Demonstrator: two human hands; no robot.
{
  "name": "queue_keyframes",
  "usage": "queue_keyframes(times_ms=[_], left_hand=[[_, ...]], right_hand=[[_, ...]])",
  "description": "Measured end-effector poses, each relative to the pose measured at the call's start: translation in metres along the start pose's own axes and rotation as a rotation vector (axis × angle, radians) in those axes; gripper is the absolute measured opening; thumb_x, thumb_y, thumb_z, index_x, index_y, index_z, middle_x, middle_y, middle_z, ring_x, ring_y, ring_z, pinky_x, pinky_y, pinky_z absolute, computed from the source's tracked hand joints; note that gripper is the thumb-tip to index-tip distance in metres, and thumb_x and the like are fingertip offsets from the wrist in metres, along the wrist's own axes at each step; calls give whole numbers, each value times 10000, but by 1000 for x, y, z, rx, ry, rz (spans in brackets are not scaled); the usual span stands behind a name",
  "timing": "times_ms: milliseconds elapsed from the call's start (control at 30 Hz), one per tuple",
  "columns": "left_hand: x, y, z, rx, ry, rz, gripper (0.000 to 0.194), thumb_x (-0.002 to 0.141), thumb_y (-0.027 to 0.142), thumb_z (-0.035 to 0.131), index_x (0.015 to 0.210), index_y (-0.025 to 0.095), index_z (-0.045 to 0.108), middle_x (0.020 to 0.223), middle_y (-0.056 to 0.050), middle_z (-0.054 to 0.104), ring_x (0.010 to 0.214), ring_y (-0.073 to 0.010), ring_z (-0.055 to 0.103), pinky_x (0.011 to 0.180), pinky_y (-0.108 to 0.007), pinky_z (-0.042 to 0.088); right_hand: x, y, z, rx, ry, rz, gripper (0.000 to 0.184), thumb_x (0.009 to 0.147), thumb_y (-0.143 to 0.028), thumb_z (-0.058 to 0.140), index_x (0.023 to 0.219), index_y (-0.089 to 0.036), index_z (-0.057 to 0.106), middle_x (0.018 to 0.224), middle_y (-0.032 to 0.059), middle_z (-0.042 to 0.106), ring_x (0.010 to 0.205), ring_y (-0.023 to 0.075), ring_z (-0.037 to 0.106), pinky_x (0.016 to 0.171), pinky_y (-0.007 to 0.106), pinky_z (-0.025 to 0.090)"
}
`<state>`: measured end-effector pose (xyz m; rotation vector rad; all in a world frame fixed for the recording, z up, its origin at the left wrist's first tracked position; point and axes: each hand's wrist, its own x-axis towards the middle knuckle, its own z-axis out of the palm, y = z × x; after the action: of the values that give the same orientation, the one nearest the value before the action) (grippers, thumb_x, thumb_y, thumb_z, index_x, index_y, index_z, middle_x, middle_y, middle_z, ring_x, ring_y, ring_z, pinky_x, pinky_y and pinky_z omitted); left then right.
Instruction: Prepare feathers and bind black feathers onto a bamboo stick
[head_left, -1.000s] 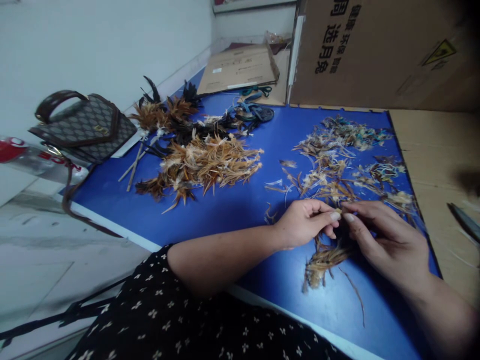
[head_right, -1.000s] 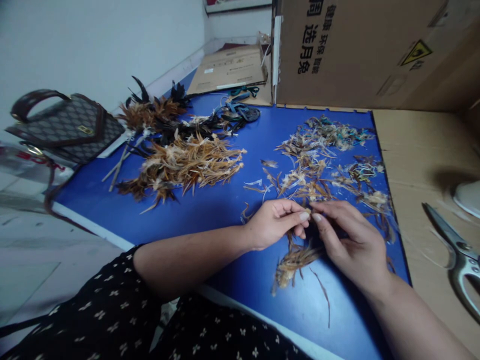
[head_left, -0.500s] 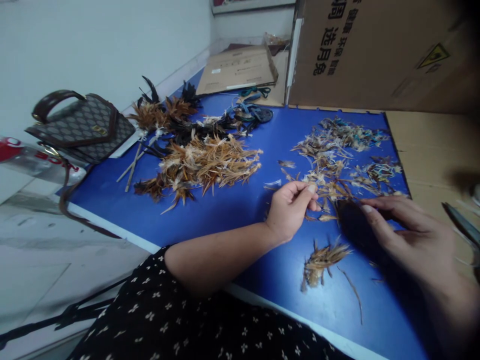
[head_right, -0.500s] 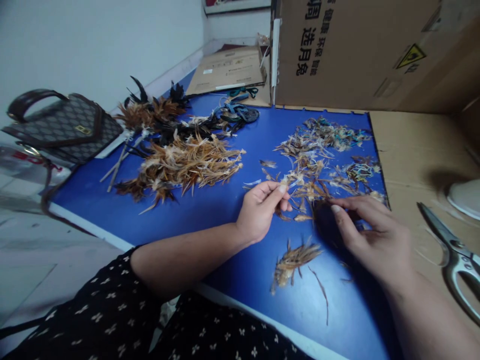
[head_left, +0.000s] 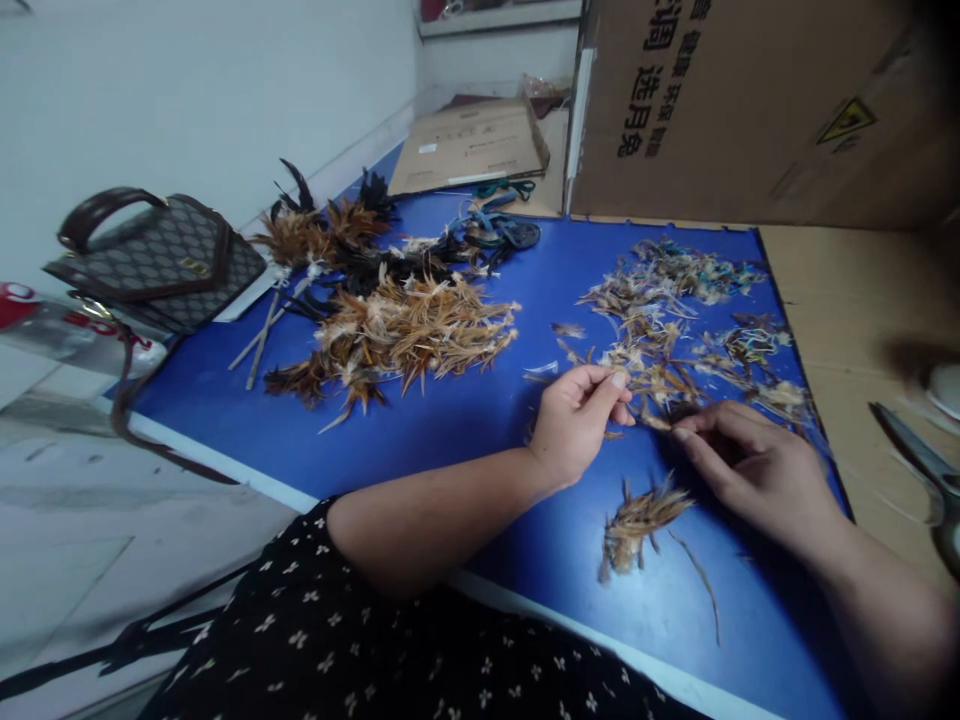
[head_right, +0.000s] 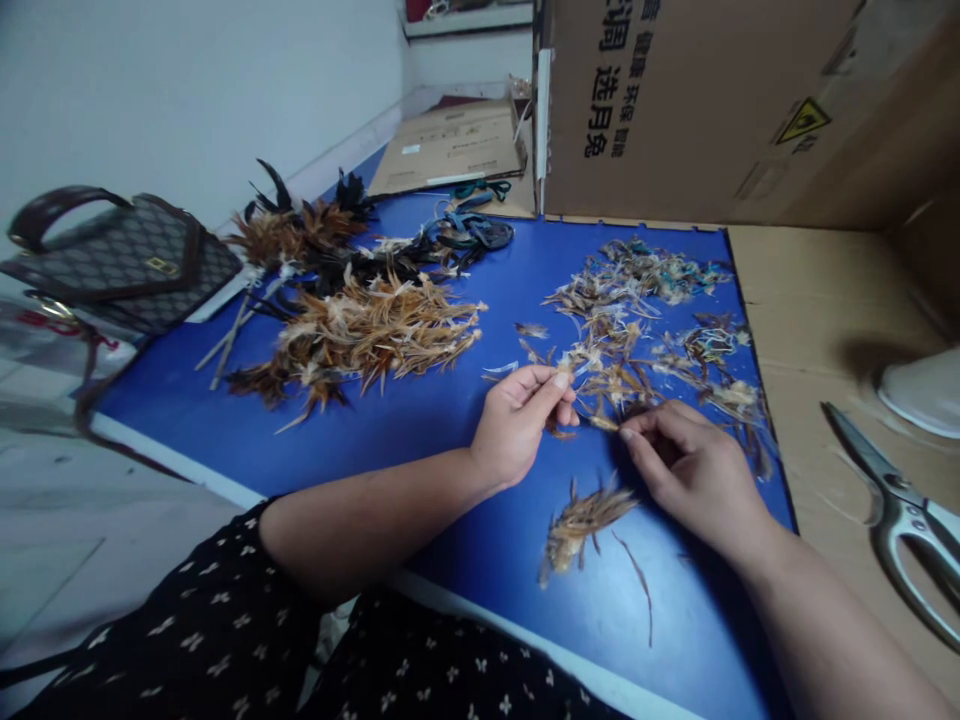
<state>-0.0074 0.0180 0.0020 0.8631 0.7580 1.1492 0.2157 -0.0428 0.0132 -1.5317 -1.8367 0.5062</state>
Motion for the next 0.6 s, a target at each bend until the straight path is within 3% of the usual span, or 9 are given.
queue_keyframes(times_ms=[133,200,300,433,600], left_hand=[[-6,-1,1,23,-117,-91,486,909,596,917,1000,142,767,743,3,694,696,-106,639,700,-259,495],[-10,-3,2,-2,-219,-146,510,875,592,952,1017,130,789,813,-21,729,716,-106,647,714,-269,498],[-13,-7,4,-61,-315,-196,512,827,568,1003,984,127,797,902,-47,759,720,-100,647,722,-286,487],[-12,-11,4,-114,-353,-178,465,844,534,1003,967,129,811,933,-57,763,716,-92,620,715,-301,456],[-11,-12,2,-136,-378,-222,467,838,520,1014,976,120,818,868,-49,744,730,-105,633,720,-306,468]], right_hand=[[-3,-7,-5,373,38,357,479,888,-688,911,943,-221,825,852,44,766,725,167,639,666,287,499],[-4,-10,-4,575,15,448,510,807,-685,983,937,-213,839,799,28,726,676,135,568,613,259,444],[-3,-17,-1,785,-40,485,461,787,-626,1014,889,-206,852,698,6,641,630,114,491,576,242,398],[-1,-25,3,886,-92,490,429,786,-584,1017,830,-190,854,667,9,599,611,109,456,554,244,377],[-3,-17,7,876,-165,466,378,837,-559,993,917,-209,876,766,46,708,652,132,525,590,261,428]])
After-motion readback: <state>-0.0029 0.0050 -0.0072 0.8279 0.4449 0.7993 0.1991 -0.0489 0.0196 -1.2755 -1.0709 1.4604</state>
